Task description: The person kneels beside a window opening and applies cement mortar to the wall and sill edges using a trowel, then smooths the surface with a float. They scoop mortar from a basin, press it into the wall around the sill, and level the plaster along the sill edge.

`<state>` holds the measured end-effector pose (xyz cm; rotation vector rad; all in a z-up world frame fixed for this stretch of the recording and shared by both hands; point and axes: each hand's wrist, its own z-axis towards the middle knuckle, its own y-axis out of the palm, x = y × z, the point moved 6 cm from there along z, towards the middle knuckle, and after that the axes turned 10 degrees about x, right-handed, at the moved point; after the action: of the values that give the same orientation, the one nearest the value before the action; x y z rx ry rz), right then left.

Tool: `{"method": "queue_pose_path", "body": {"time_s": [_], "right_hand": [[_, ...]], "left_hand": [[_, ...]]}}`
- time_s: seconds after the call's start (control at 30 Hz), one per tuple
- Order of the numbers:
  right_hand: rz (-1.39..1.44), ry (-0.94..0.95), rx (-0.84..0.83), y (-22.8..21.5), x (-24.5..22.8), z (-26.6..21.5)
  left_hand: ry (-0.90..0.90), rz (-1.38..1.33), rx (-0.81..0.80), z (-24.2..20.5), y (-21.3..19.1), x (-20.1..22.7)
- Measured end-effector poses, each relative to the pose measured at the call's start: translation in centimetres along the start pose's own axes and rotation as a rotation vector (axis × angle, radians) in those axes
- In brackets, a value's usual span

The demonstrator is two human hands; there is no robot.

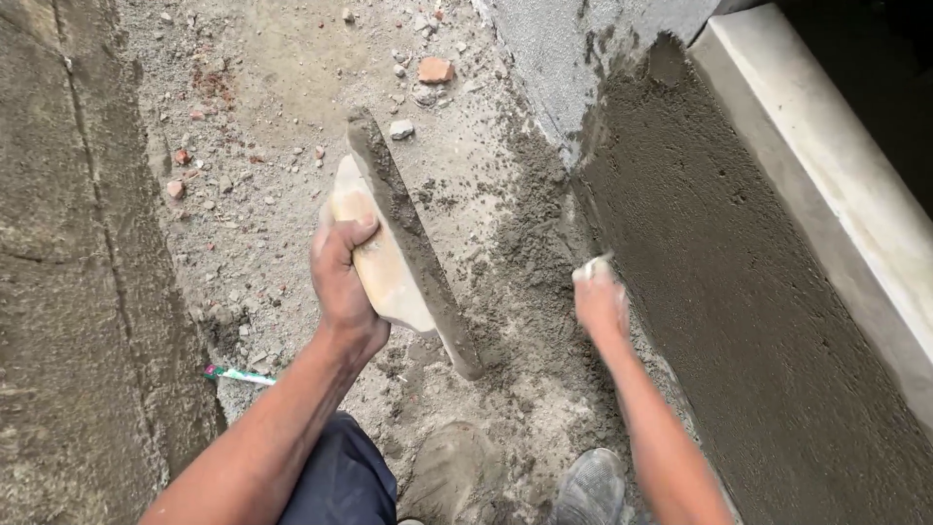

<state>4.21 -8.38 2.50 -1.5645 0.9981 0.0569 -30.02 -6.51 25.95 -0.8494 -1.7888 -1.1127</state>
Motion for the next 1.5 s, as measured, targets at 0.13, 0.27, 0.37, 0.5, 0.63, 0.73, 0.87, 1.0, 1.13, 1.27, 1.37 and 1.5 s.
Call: {"method": "queue_pose_path", "body": {"time_s": [0.13,0.27,0.37,0.5,0.63,0.73,0.87,1.0,1.13,1.27,1.37,1.5], "right_hand": [[0.071,0.062,0.005,0.4,-1.9,3.9],[-0.384,-0.592,0.336,14.6,11.0,11.8],[0.052,-0.478,0.209,16.4,13.1,14.9],[0.047,-0.098,0.010,7.3,3.1,8.0],[-0.110,-0.268,0.240,6.5,2.4,8.4],[-0.711,-0.527,0.004,16.5,10.6,14.3],[-0.472,-0.341,-0.010,9.0,5.7,3.9],[-0.135,-0.123,0.108,4.9,6.3,-2.2],[0.051,0.160,0.057,1.6,3.6,-4.4],[0.097,0.295,0.047,3.0,4.8,-5.3],[0.047,0.168,0.195,4.9,6.7,-4.2],[0.023,0.042,0.235,3.9,3.8,-3.3]], "left_hand": [[0.050,-0.080,-0.031,0.2,0.2,0.6],[0.007,-0.141,-0.035,-0.8,0.3,1.2],[0.000,-0.158,-0.061,-0.5,-0.1,1.7],[0.056,-0.142,-0.105,-0.6,-0.6,1.6],[0.114,-0.045,-0.073,-0.3,-1.1,0.4],[0.099,-0.050,-0.084,-0.9,0.2,1.5],[0.083,0.032,-0.037,0.0,-0.2,1.5],[0.048,-0.030,-0.029,0.1,0.0,0.3],[0.021,-0.052,-0.051,0.0,1.8,0.3],[0.020,-0.062,-0.090,0.4,0.9,-0.6],[0.039,-0.054,-0.067,0.0,0.9,0.7],[0.091,-0.071,-0.095,0.0,0.3,1.6]]}}
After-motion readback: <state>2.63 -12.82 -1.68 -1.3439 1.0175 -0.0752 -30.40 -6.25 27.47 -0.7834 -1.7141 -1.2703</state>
